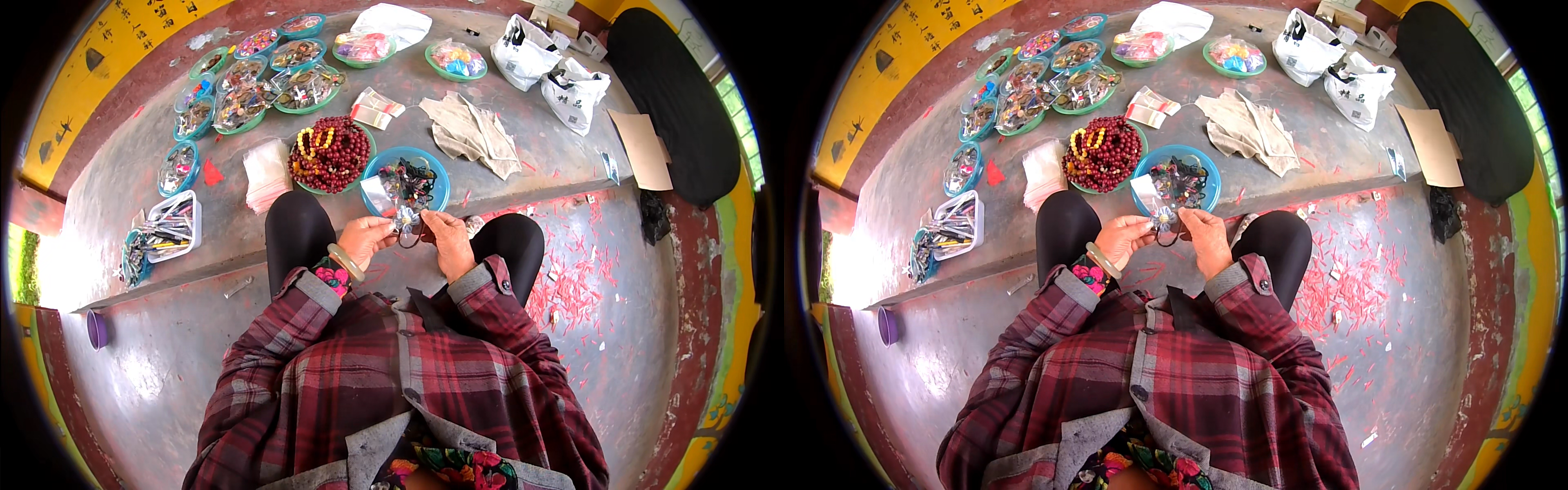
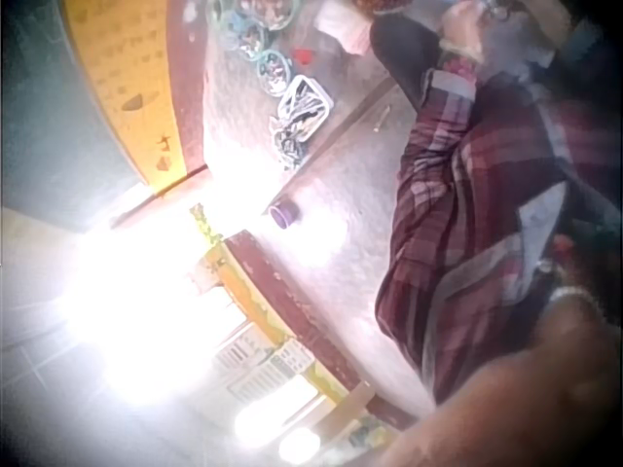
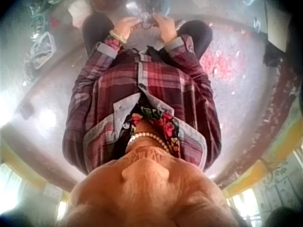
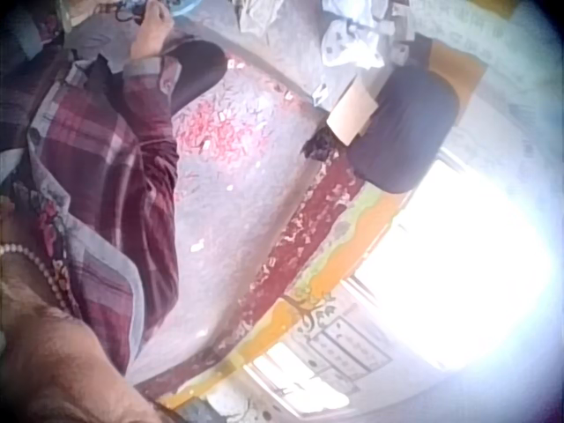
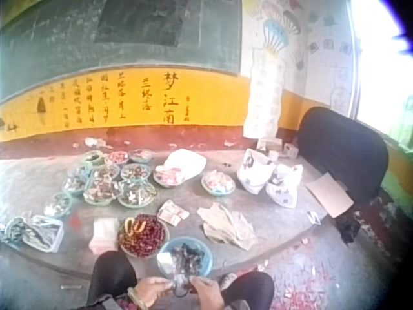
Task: The person sits on the floor and repeatedly picks small plastic bags and dark beads from a blue bowl, places the beads into the bags, and seals them. The sealed bags are placed into a white container to the left. The person handles the items one at a time throughout the clip.
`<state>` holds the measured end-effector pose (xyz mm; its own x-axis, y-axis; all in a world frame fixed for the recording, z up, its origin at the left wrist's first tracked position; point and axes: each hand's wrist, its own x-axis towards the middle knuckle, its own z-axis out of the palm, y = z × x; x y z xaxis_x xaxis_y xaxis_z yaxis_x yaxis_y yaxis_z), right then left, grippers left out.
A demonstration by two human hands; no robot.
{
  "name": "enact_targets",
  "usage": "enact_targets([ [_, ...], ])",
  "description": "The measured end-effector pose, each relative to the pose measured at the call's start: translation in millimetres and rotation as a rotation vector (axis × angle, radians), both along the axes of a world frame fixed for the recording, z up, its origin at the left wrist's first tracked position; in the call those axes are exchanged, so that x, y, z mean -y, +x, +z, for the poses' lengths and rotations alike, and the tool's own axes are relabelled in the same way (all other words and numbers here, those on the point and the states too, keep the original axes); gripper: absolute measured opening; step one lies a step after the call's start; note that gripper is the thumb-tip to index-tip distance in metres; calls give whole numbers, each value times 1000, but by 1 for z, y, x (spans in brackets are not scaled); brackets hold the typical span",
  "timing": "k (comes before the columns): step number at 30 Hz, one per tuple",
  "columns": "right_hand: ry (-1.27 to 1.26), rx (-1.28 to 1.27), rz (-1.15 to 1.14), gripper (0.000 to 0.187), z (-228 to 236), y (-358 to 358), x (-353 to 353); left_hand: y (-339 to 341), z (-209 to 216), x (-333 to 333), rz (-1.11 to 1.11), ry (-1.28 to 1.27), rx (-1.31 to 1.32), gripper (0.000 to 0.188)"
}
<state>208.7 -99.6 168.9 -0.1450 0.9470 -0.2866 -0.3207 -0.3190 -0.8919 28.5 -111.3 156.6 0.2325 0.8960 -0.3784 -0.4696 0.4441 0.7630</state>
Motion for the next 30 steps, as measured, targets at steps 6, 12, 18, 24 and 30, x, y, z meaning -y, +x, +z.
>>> enact_targets([
  [6,1,-40,-25,22,-2,-1,-1,0,-5,0,-18,9,-2,17],
  [12,-2,-23,17,22,-5,1,-2,0,-9,0,-28,18,-80,15],
  [18,-20,0,35,21,-1,-2,-1,-1,-6,-1,-44,29,-203,13],
  [24,-2,-4,8,20,-5,-1,-1,1,0,-2,-62,61,-202,11],
  [30,35,-2,-53,22,-7,-2,0,3,-5,-2,-21,61,-141,11],
])
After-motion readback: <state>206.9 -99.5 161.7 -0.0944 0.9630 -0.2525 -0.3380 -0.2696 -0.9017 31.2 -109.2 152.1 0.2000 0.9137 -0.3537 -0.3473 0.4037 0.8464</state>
